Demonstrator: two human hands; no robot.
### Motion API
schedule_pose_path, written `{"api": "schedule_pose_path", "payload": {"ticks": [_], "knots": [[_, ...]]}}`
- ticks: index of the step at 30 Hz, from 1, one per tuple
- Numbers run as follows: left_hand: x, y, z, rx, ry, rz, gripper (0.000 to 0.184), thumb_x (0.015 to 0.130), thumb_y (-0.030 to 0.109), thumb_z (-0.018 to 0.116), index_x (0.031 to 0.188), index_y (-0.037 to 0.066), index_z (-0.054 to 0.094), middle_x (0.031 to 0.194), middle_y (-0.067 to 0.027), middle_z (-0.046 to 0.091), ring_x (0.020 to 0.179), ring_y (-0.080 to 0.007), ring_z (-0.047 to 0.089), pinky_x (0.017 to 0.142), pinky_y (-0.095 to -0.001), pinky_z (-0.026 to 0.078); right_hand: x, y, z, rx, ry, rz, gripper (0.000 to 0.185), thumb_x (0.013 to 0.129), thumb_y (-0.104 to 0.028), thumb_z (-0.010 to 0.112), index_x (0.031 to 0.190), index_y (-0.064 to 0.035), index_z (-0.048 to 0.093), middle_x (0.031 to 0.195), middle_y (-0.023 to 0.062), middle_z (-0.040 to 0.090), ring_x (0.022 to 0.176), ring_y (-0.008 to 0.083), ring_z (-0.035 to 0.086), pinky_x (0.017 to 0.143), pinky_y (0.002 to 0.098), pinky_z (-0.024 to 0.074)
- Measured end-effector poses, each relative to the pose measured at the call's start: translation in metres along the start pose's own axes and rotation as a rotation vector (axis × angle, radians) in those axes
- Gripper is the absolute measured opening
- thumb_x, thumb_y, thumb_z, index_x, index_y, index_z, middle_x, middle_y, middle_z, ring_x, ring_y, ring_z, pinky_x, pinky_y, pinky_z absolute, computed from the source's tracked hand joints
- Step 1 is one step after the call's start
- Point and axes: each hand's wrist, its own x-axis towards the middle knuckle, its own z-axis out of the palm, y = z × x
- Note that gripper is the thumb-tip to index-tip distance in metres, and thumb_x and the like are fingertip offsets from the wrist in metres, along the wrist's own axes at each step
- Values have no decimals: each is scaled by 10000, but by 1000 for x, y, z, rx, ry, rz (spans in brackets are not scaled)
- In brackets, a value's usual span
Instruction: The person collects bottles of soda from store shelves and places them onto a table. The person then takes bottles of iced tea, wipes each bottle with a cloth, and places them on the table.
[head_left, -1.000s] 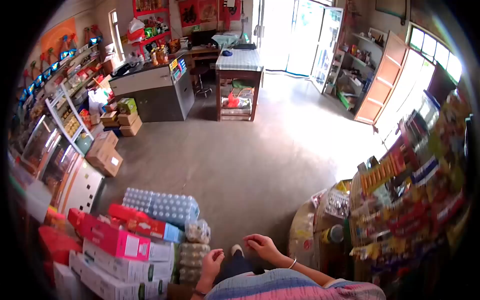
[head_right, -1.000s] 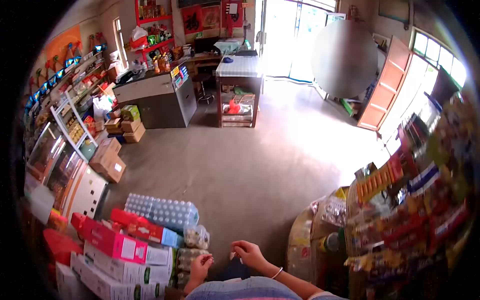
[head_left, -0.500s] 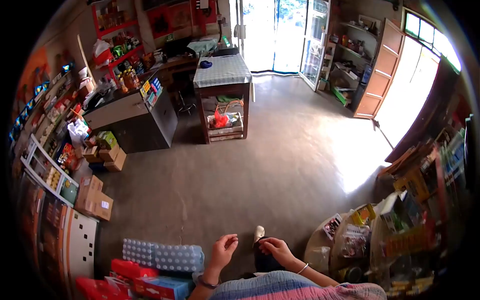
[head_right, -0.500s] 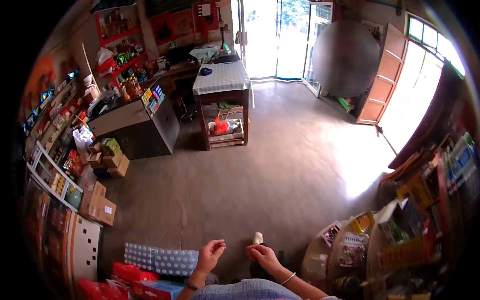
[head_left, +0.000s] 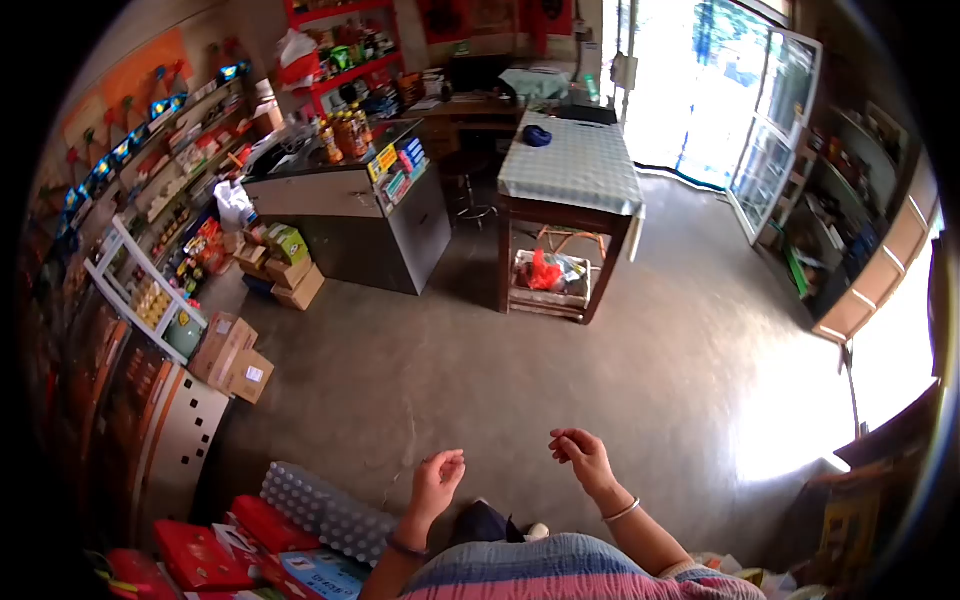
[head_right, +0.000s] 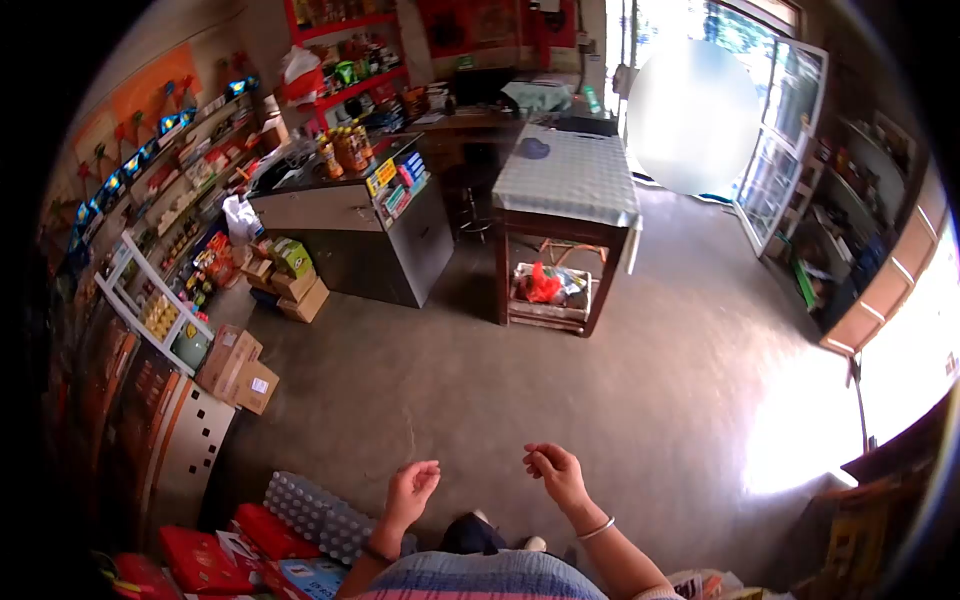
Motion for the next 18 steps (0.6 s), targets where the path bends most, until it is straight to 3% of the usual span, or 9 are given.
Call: {"api": "schedule_pose_path", "payload": {"ticks": [9, 12, 16, 18], "knots": [[175, -123, -21, -176, 195, -97, 185, 838, 60, 648, 1011, 0, 624, 838, -73, 670, 742, -123, 644, 650, -242, 511, 213, -19, 62, -199, -186, 50, 197, 931, -92, 510, 1064, 18, 604, 862, 61, 650, 744, 108, 588, 677, 238, 487], [256, -135, -39, -245, 198, -83, 182, 840, 59, 648, 1011, 1, 623, 855, -78, 665, 731, -119, 637, 637, -237, 505, 288, -40, 81, -198, -209, 13, 198, 927, -99, 518, 1066, 11, 607, 856, 59, 649, 732, 103, 589, 663, 241, 489], [367, -134, -67, -112, 133, -29, 206, 833, 48, 646, 1031, 2, 610, 870, -108, 659, 756, -151, 645, 649, -249, 509, 389, -75, 93, -269, -140, -77, 199, 923, -99, 521, 1071, 1, 608, 846, 53, 648, 725, 100, 591, 660, 238, 490], [411, -139, -74, -98, 66, -15, 212, 847, 38, 634, 1051, -6, 599, 889, -80, 653, 790, -122, 630, 693, -239, 510, 433, -86, 93, -248, -97, -106, 201, 922, -101, 523, 1075, -2, 608, 845, 53, 649, 723, 100, 593, 658, 237, 491]]}}
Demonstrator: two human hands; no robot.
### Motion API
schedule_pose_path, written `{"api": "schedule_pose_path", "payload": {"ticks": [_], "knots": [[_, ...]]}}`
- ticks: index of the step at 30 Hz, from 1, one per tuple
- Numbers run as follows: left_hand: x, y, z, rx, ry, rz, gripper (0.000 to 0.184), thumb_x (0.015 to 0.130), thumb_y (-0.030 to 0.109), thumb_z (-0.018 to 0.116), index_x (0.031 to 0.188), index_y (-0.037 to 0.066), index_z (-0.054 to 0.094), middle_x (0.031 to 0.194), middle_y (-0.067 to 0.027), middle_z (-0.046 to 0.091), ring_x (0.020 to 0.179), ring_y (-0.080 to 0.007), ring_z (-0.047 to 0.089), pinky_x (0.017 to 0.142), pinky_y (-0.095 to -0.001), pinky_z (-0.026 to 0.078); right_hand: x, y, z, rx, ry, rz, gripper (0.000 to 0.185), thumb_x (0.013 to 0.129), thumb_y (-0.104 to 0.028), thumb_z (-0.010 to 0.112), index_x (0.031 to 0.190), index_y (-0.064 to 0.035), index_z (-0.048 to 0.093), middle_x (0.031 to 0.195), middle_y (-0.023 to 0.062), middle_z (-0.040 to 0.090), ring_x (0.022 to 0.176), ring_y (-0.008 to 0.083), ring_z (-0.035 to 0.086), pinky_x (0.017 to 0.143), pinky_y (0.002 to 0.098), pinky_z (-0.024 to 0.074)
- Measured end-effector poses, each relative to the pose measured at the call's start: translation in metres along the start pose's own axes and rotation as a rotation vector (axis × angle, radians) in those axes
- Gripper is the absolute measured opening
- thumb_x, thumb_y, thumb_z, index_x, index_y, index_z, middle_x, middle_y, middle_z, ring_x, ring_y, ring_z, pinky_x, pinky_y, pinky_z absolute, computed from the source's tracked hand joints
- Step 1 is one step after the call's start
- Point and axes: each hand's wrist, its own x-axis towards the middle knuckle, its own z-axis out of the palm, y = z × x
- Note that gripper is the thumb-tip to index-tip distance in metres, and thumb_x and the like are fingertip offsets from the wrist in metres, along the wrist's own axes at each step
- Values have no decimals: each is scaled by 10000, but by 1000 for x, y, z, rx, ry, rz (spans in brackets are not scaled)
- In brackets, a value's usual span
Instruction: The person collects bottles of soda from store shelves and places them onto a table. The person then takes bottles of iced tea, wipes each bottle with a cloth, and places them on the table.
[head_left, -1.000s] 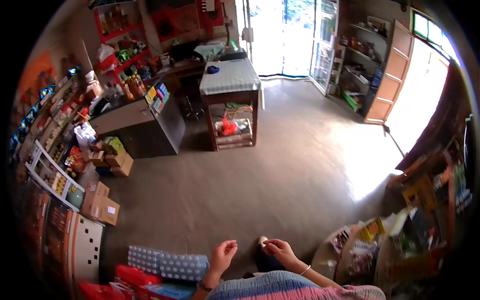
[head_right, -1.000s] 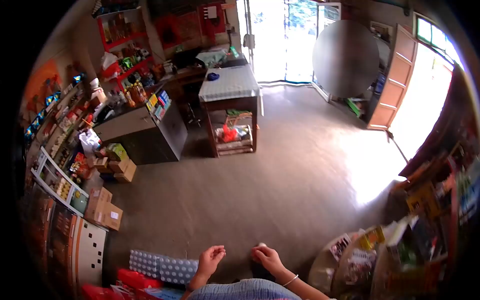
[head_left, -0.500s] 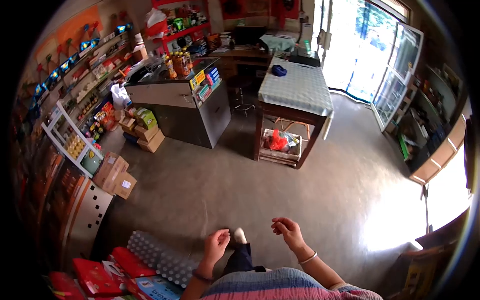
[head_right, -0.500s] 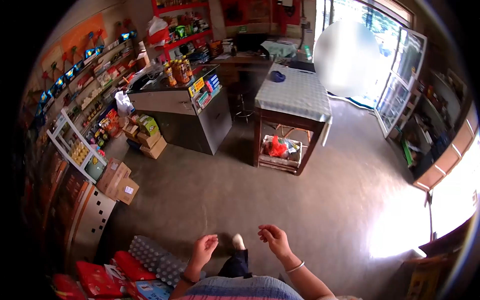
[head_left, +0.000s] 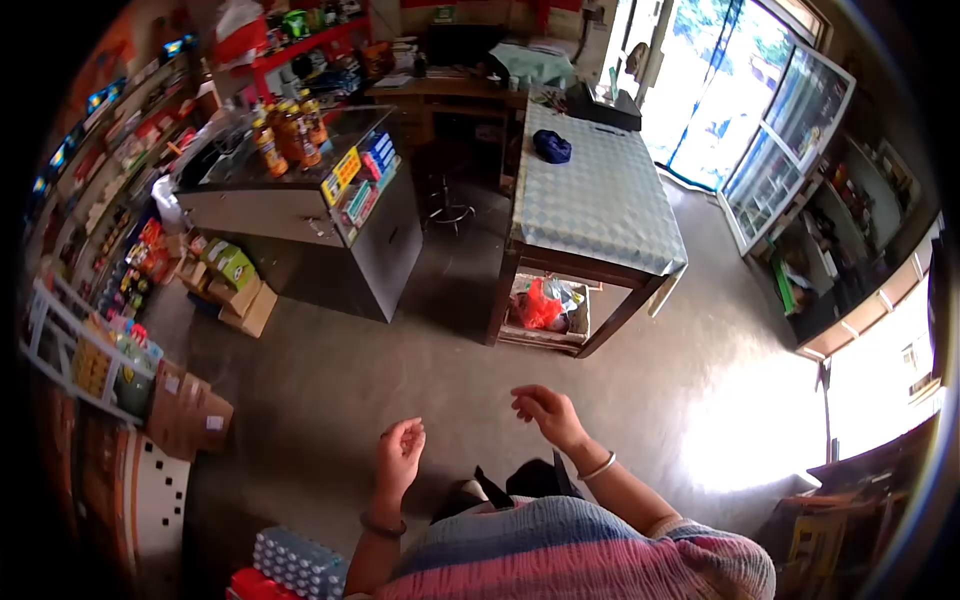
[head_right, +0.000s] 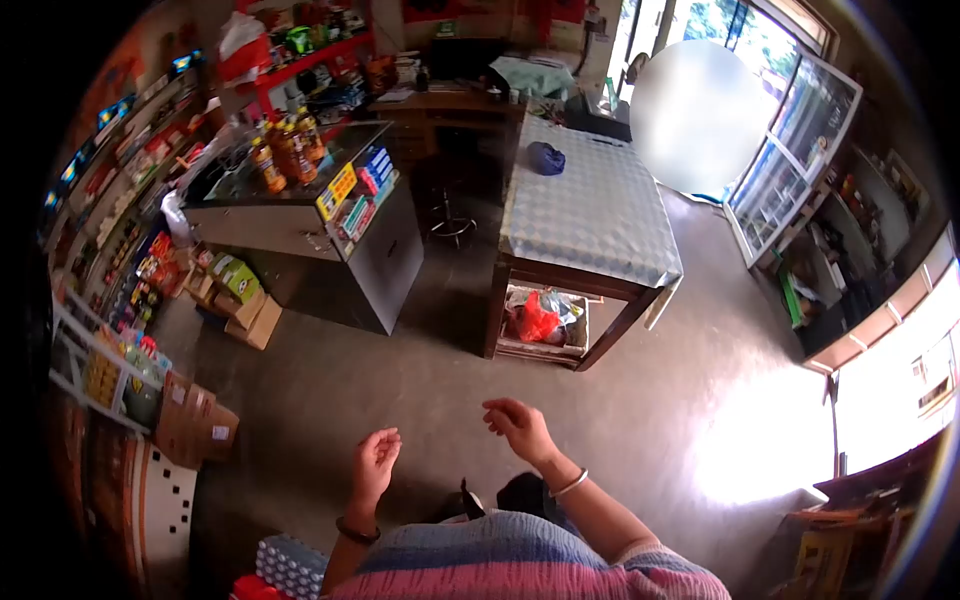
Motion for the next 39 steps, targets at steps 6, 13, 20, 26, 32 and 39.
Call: {"api": "schedule_pose_path", "payload": {"ticks": [6, 13, 20, 26, 32, 39], "knots": [[113, -16, -1, 20, 12, -50, 219, 864, 29, 612, 1079, -2, 585, 928, -70, 641, 827, -114, 618, 738, -233, 503, 150, 9, -62, -73, 137, -72, 199, 912, -75, 533, 1086, -15, 609, 845, 44, 650, 725, 85, 589, 647, 233, 491], [261, -38, -7, 97, 229, -125, 253, 865, 38, 612, 1112, 6, 574, 970, -72, 621, 881, -118, 599, 794, -240, 489, 409, 7, -173, -182, 356, -249, 198, 873, -93, 583, 1056, -31, 630, 858, 69, 677, 758, 111, 617, 674, 256, 498], [422, -6, -7, 231, 374, 32, 367, 824, 39, 647, 1177, 34, 547, 1025, -105, 601, 895, -184, 622, 773, -283, 508, 646, 29, -297, -659, 504, -542, 443, 791, -63, 663, 1208, -51, 514, 1200, 140, 559, 1062, 283, 560, 872, 356, 469], [533, -21, -42, 384, 521, 50, 518, 757, 43, 694, 1231, 31, 486, 1087, -115, 543, 939, -216, 562, 796, -319, 484, 741, 20, -322, -1159, 525, -200, 715, 746, -309, 680, 1378, -182, 370, 1394, 186, 377, 1262, 371, 384, 1030, 467, 326], [668, -94, -123, 568, 741, 84, 746, 718, 145, 743, 1330, -13, 349, 1135, -187, 496, 1063, -324, 484, 898, -413, 418, 738, -17, -293, -1438, 447, 77, 565, 745, -158, 643, 1274, -190, 448, 1221, 152, 496, 1061, 413, 518, 836, 491, 468], [786, -68, -193, 444, 877, 196, 770, 635, 219, 803, 1253, -38, 423, 1201, -225, 517, 1103, -358, 509, 964, -427, 393, 708, 3, -286, 278, 346, 21, 387, 781, -114, 551, 1151, -2, 539, 1018, 143, 633, 868, 253, 640, 738, 381, 542]]}}
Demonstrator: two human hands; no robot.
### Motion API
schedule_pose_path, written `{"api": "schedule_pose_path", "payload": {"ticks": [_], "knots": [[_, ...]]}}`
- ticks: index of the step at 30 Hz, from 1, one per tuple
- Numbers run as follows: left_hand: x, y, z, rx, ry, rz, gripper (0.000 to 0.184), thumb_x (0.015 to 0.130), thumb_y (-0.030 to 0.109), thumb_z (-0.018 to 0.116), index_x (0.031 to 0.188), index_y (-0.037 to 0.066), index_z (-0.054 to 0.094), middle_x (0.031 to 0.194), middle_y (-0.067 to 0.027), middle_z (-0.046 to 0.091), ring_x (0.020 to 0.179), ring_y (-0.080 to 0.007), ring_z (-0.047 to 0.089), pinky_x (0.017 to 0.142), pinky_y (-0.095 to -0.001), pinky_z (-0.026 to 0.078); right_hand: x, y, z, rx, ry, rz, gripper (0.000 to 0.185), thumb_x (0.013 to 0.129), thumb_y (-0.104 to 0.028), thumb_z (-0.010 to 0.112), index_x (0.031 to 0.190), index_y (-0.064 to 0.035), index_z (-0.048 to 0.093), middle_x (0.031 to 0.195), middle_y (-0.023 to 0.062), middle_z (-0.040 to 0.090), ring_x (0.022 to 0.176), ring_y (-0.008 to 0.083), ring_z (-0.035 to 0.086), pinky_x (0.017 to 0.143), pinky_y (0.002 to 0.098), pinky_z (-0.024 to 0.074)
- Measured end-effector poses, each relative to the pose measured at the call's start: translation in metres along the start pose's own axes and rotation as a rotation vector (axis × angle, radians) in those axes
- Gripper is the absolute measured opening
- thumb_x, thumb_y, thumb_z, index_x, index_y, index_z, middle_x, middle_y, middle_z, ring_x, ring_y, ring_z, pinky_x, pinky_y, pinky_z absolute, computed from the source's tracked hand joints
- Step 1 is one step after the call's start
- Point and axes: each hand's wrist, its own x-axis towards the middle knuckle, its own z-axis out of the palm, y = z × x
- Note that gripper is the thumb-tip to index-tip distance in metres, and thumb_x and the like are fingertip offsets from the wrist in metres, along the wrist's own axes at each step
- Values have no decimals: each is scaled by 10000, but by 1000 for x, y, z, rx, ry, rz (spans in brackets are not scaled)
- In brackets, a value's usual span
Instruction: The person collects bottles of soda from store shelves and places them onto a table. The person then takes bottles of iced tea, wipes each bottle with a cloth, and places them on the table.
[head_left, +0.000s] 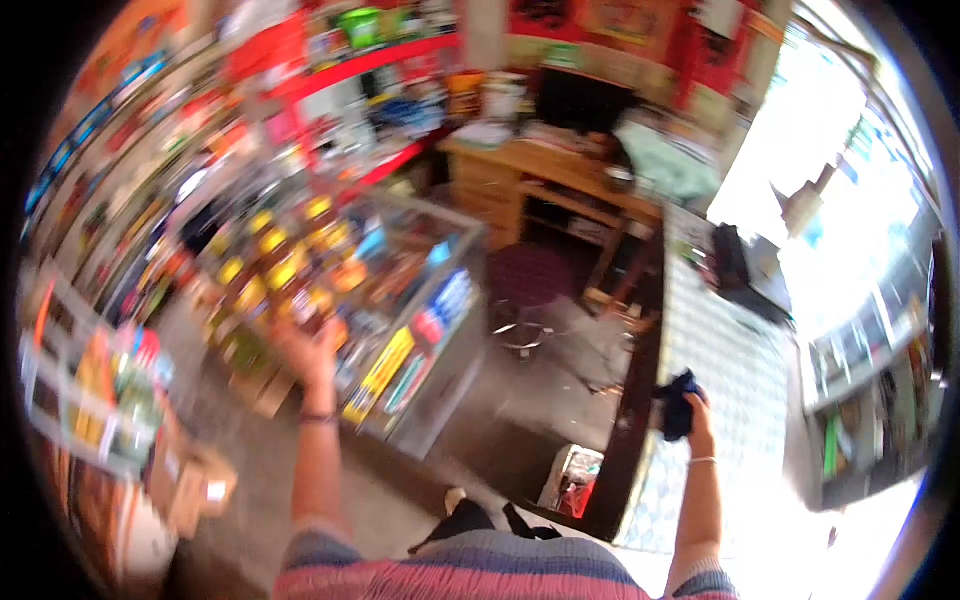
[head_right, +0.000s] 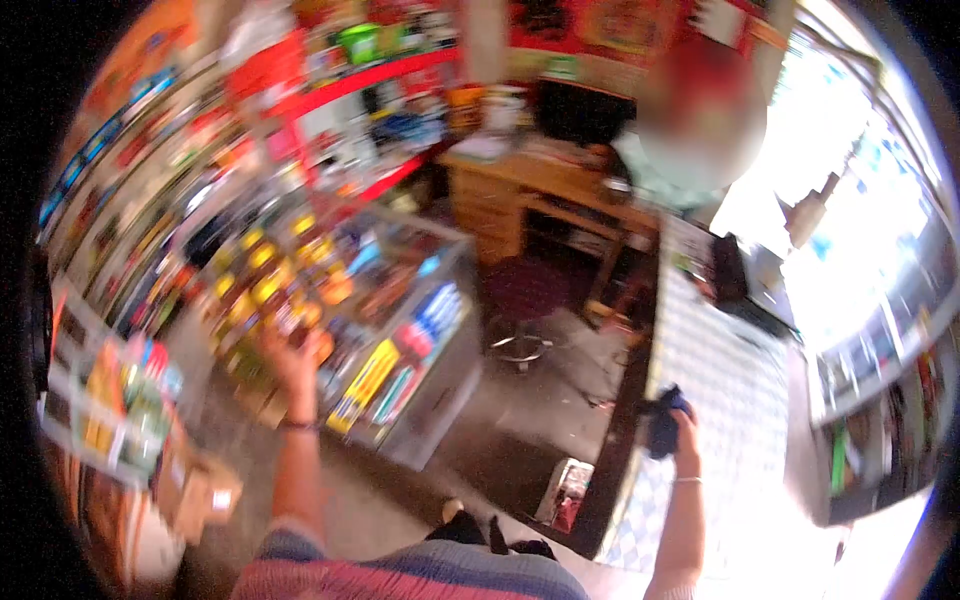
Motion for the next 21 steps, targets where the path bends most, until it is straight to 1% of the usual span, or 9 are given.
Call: {"api": "schedule_pose_path", "payload": {"ticks": [5, 8, 9, 10, 12, 14, 18, 20, 21], "knots": [[18, -27, 24, 283, 79, 8, 597, 697, 305, 793, 1091, -79, 561, 1073, -239, 604, 964, -369, 579, 849, -449, 450, -65, -26, 79, 495, -17, 160, 421, 805, -146, 559, 1205, -29, 497, 1040, 159, 632, 890, 278, 643, 815, 403, 535], [8, -43, 24, 272, 64, 134, 546, 751, 226, 757, 1119, -101, 520, 1101, -240, 581, 966, -346, 579, 825, -420, 463, -74, -55, 113, 431, -64, 158, 393, 842, -61, 510, 1229, 1, 498, 1094, 166, 618, 980, 261, 624, 863, 389, 522], [-5, -35, 28, -133, 25, 21, 601, 749, 193, 757, 1185, -102, 466, 1143, -235, 565, 994, -319, 580, 844, -401, 463, -76, -70, 125, 458, -115, 129, 400, 845, -36, 495, 1242, 12, 485, 1104, 169, 611, 977, 269, 624, 883, 387, 513], [-16, -59, 33, 71, 23, 4, 657, 744, 176, 760, 1237, -92, 418, 1154, -212, 560, 1008, -284, 577, 859, -378, 463, -84, -94, 139, 476, -185, 95, 436, 850, -37, 496, 1281, 11, 451, 1146, 174, 587, 992, 275, 615, 905, 389, 501], [-47, 11, 17, -57, -266, -122, 632, 737, 146, 761, 1227, -78, 429, 1135, -170, 565, 981, -251, 583, 859, -355, 469, -89, -126, 160, 365, -248, 19, 512, 849, -51, 520, 1339, -8, 377, 1197, 168, 540, 1045, 262, 584, 909, 377, 491], [-82, 47, 27, -551, -564, -110, 577, 723, 101, 752, 1198, -47, 459, 1098, -126, 577, 948, -205, 583, 838, -337, 472, -101, -160, 185, 307, -426, -151, 536, 864, -93, 587, 1356, -79, 375, 1201, 89, 534, 1056, 178, 546, 913, 308, 452], [-156, 182, 29, -711, -1143, -210, 522, 697, 48, 725, 1160, 4, 488, 1027, -76, 577, 924, -162, 583, 808, -296, 477, -114, -190, 223, -476, -498, -1151, 600, 788, -227, 685, 1306, -51, 439, 1198, 153, 490, 1190, 279, 434, 978, 358, 364], [-184, 216, 35, -812, -1324, -8, 519, 693, 29, 719, 1155, -2, 484, 1006, -69, 572, 905, -164, 599, 797, -296, 493, -122, -173, 233, -759, -623, -1249, 474, 770, -264, 691, 1172, -56, 550, 1099, 158, 514, 1079, 324, 493, 908, 362, 412], [-193, 231, 31, -867, -1502, -232, 521, 694, 14, 709, 1160, -3, 477, 1000, -73, 572, 893, -170, 605, 791, -306, 501, -118, -168, 222, -723, -669, -1215, 432, 764, -291, 684, 1116, -67, 571, 1063, 151, 522, 1020, 326, 511, 866, 381, 433]]}}
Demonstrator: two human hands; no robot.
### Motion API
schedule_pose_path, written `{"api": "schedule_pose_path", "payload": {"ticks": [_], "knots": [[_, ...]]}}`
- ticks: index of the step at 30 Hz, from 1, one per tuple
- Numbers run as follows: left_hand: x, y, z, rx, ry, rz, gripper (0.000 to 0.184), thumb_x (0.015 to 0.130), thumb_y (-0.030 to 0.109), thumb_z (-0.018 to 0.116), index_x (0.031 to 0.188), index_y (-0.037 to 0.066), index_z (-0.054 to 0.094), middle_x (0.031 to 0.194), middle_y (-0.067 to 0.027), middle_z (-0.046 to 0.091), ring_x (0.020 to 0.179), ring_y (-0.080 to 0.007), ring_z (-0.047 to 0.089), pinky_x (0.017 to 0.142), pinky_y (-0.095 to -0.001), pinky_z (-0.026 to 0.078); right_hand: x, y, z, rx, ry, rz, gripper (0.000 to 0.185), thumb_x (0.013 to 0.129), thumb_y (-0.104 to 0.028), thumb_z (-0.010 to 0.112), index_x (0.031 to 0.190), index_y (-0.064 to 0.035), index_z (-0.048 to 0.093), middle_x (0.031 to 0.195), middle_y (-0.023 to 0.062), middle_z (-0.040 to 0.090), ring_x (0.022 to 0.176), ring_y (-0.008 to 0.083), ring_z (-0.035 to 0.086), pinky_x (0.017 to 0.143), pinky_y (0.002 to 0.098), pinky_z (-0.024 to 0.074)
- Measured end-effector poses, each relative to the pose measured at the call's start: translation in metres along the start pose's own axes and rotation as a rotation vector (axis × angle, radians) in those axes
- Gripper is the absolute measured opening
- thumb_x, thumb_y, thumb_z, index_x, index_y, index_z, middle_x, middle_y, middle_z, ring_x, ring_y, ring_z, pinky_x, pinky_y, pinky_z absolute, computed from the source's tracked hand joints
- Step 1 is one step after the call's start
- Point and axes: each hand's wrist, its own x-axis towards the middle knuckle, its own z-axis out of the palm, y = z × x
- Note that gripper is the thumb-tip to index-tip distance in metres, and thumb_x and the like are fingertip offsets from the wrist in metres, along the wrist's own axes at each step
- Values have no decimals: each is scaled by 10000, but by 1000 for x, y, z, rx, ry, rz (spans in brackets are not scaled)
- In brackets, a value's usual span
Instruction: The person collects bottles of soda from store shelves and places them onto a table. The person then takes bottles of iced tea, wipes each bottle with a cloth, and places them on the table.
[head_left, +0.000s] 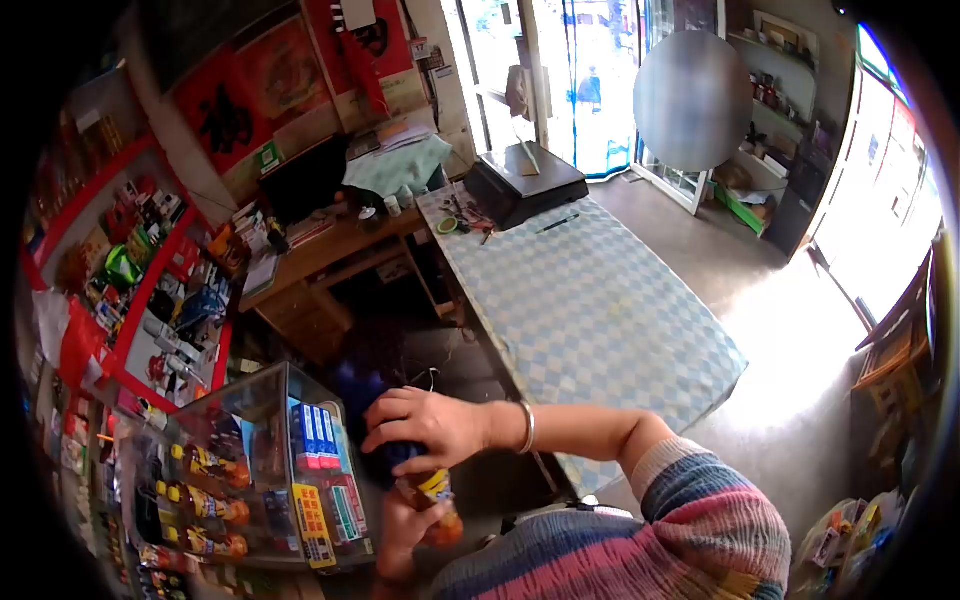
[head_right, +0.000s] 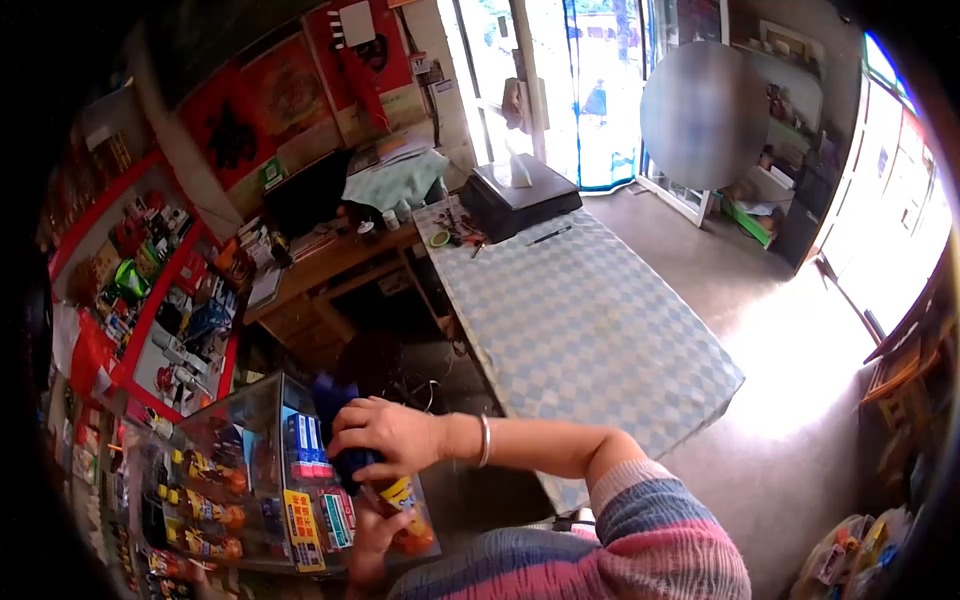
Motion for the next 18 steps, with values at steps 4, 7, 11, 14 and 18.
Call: {"api": "schedule_pose_path", "payload": {"ticks": [4, 7, 11, 14, 18], "knots": [[6, 8, 28, -319, -311, -165, 545, 694, -17, 681, 1189, 0, 453, 990, -95, 579, 874, -201, 618, 791, -334, 514, -35, -10, -39, 140, -83, -74, 335, 806, -312, 633, 1035, -70, 599, 1016, 153, 519, 931, 352, 533, 810, 421, 466], [10, 10, 33, -348, -481, -246, 619, 650, 48, 718, 1198, 8, 433, 976, -110, 580, 865, -226, 621, 782, -348, 515, -43, -22, -55, 334, -26, -160, 319, 827, -299, 613, 1058, -79, 597, 1025, 154, 510, 938, 355, 535, 809, 422, 470], [19, 32, 59, -407, -497, -237, 614, 636, 60, 727, 1182, 9, 450, 948, -101, 587, 874, -217, 615, 795, -334, 507, -53, -35, -73, 167, -12, -97, 282, 845, -287, 593, 1062, -109, 602, 1019, 157, 507, 937, 348, 545, 791, 411, 479], [26, 40, 67, -113, -347, -152, 558, 635, 48, 738, 1134, 0, 495, 955, -89, 603, 886, -189, 610, 799, -319, 498, -68, -37, -70, -138, 46, 84, 266, 834, -312, 604, 1022, -125, 609, 950, 142, 518, 771, 323, 586, 651, 395, 502], [43, 33, 73, 462, -71, 101, 560, 632, 89, 765, 1109, -27, 496, 984, -134, 620, 920, -232, 619, 812, -340, 486, -72, -43, -66, -419, 43, 491, 283, 832, -326, 608, 986, -87, 610, 877, 159, 538, 648, 322, 592, 560, 407, 498]]}}
